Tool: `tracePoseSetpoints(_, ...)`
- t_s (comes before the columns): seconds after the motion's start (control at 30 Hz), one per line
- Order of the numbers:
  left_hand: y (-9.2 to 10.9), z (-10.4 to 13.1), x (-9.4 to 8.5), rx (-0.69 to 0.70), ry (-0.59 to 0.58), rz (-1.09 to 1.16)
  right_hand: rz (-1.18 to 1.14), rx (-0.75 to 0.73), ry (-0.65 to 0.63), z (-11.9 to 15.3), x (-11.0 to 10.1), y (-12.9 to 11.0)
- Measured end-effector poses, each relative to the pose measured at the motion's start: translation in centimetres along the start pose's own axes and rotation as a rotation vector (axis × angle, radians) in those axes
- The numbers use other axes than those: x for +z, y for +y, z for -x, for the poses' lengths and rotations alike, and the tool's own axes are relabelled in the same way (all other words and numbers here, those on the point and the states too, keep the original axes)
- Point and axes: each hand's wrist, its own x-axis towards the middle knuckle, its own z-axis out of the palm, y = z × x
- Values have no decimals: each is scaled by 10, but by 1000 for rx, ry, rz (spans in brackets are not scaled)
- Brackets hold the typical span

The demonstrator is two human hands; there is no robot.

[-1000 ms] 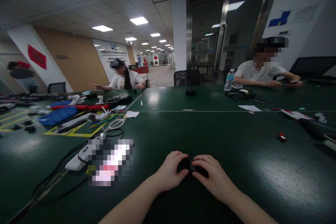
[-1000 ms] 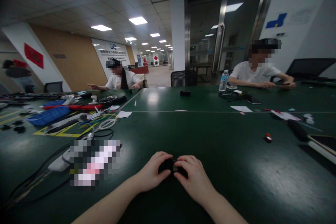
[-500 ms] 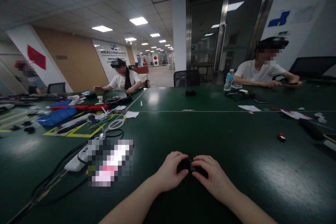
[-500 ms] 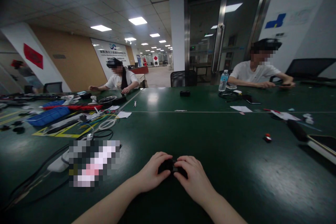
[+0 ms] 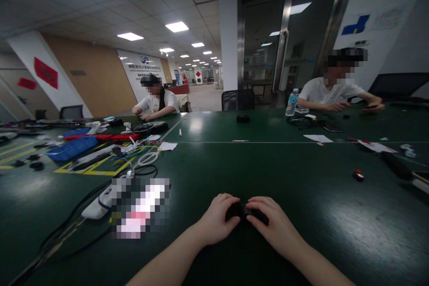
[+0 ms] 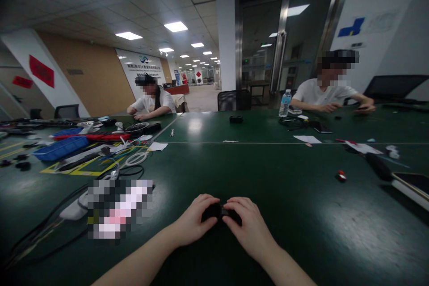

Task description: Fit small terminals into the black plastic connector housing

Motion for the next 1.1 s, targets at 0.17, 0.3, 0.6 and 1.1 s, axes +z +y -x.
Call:
tracePoseSetpoints(0.17, 0, 0, 0, 6, 3, -8, -58, 0, 39, 1, -5, 1)
tracePoseSetpoints(0.3, 2, 0, -1, -13, -9, 0, -87, 23, 93, 1, -7, 5)
tracePoseSetpoints(0.6, 3, 0, -2, -16, -22, 4, -119, 72, 203, 2, -16, 11)
tracePoseSetpoints(1.1, 5, 0, -5, -43, -40, 25, -464, 291, 338, -1, -32, 12)
